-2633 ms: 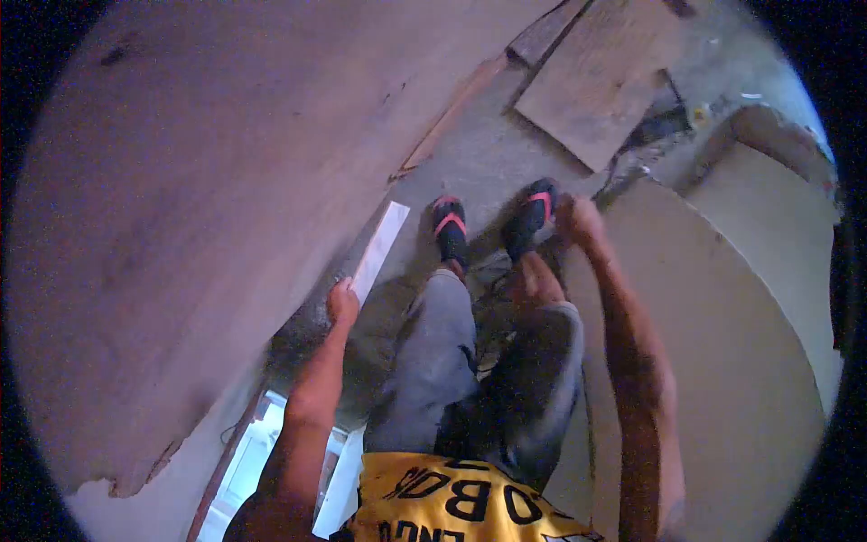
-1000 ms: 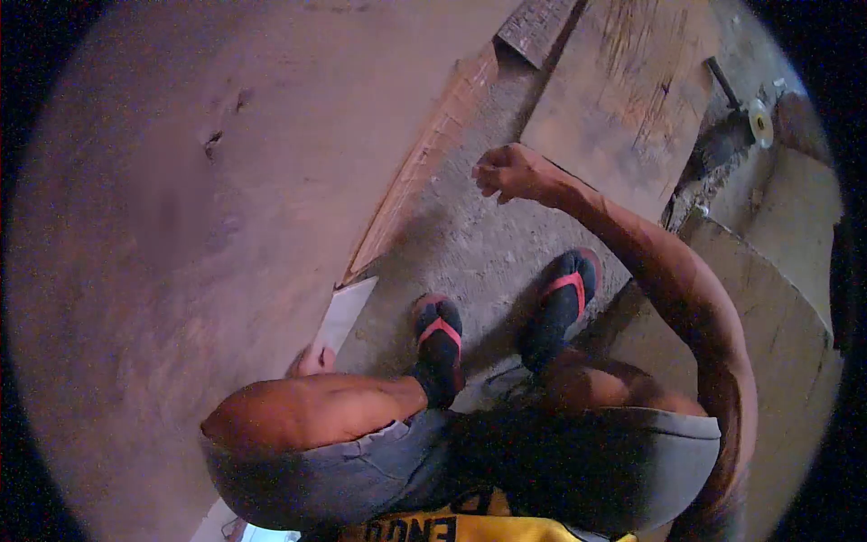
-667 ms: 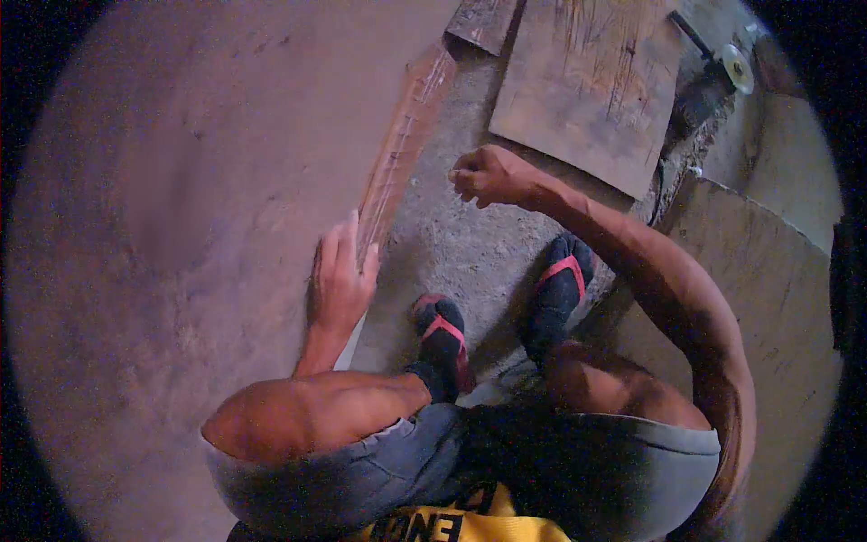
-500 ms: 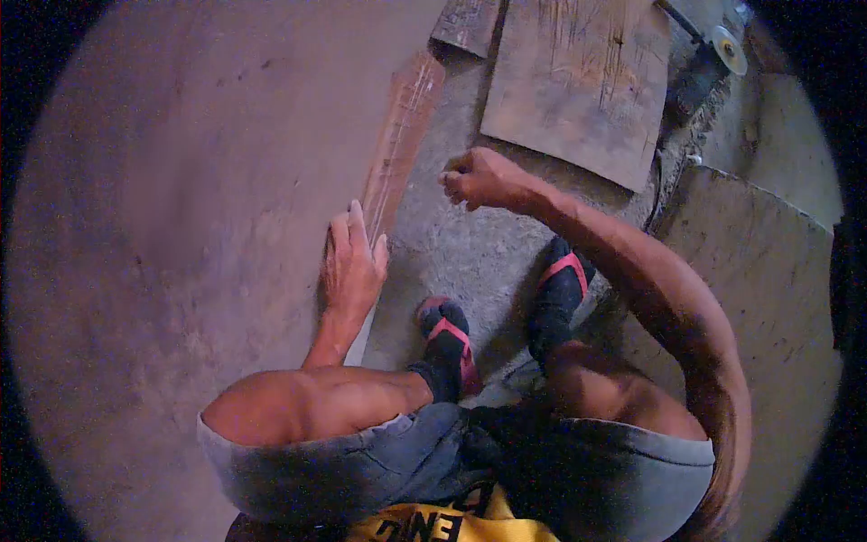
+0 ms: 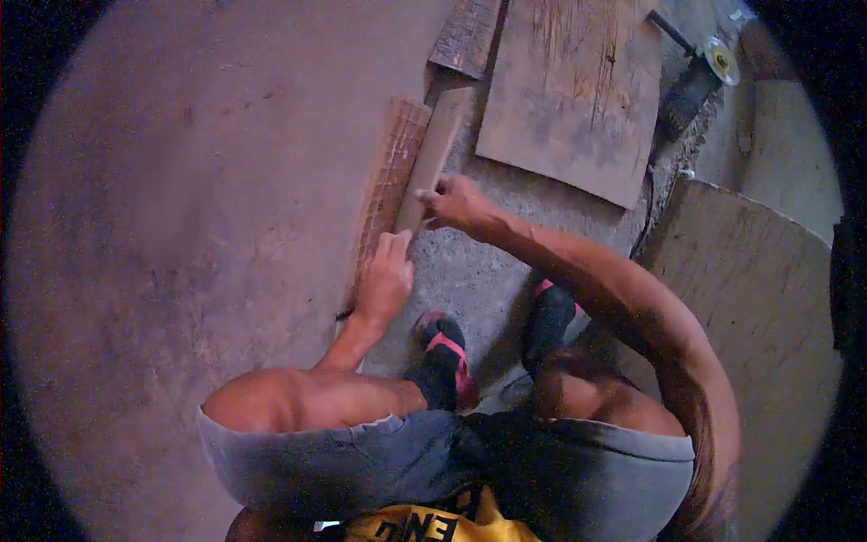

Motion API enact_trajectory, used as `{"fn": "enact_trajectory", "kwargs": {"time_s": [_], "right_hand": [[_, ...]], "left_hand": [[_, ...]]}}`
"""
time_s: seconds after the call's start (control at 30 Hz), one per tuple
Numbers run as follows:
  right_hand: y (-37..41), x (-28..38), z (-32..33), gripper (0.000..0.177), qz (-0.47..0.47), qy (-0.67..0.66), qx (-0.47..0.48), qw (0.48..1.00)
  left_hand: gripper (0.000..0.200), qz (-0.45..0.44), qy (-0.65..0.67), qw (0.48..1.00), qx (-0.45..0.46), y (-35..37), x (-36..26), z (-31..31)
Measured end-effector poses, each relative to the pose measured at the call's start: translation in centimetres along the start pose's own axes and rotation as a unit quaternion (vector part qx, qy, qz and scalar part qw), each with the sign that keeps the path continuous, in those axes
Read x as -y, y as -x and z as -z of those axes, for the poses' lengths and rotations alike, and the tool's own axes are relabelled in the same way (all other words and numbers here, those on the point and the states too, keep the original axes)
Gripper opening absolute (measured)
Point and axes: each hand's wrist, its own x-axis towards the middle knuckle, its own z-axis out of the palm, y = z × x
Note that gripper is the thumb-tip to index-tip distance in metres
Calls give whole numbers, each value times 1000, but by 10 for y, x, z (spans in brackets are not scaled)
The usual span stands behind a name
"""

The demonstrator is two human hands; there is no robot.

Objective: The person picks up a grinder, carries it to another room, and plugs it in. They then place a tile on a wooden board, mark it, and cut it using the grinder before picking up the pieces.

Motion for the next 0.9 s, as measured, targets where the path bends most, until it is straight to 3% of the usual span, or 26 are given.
{"fn": "enact_trajectory", "kwargs": {"time_s": [0.07, 0.17, 0.27, 0.37, 0.43, 0.57, 0.67, 0.7, 0.8, 0.83, 0.9], "right_hand": [[2, -11, 12, 31, -35, -31, -8, 999], [23, -14, 41, 29, -83, -50, 3, 995], [39, -9, 75, 32, -107, -17, 16, 994], [58, 5, 121, 39, -122, 11, 61, 991], [62, 9, 148, 39, -125, 24, 63, 990], [61, 22, 187, 33, -125, 41, 60, 990], [70, 41, 198, 28, -87, 26, 30, 995], [78, 52, 202, 27, -87, 6, 21, 996], [70, 55, 225, 22, -63, -48, 21, 997], [62, 51, 235, 21, -47, -76, 26, 996], [59, 52, 247, 21, -8, -76, -13, 997]], "left_hand": [[40, -8, 66, 997, 38, 2, -3, -5], [41, -2, 149, 989, 2, -2, 0, -15], [43, -21, 136, 989, -47, -11, 12, -23], [45, 22, 134, 988, -71, -15, 18, -42], [45, 107, 289, 951, -15, -26, 19, -63], [44, 207, 523, 808, 177, -64, 10, -67], [45, 218, 535, 782, 234, -97, -1, -66], [42, 231, 554, 764, 234, -105, -14, -64], [36, 157, 636, 731, 188, -142, -30, -79], [35, 186, 656, 709, 182, -156, -35, -83], [35, 188, 651, 720, 151, -181, -44, -86]]}}
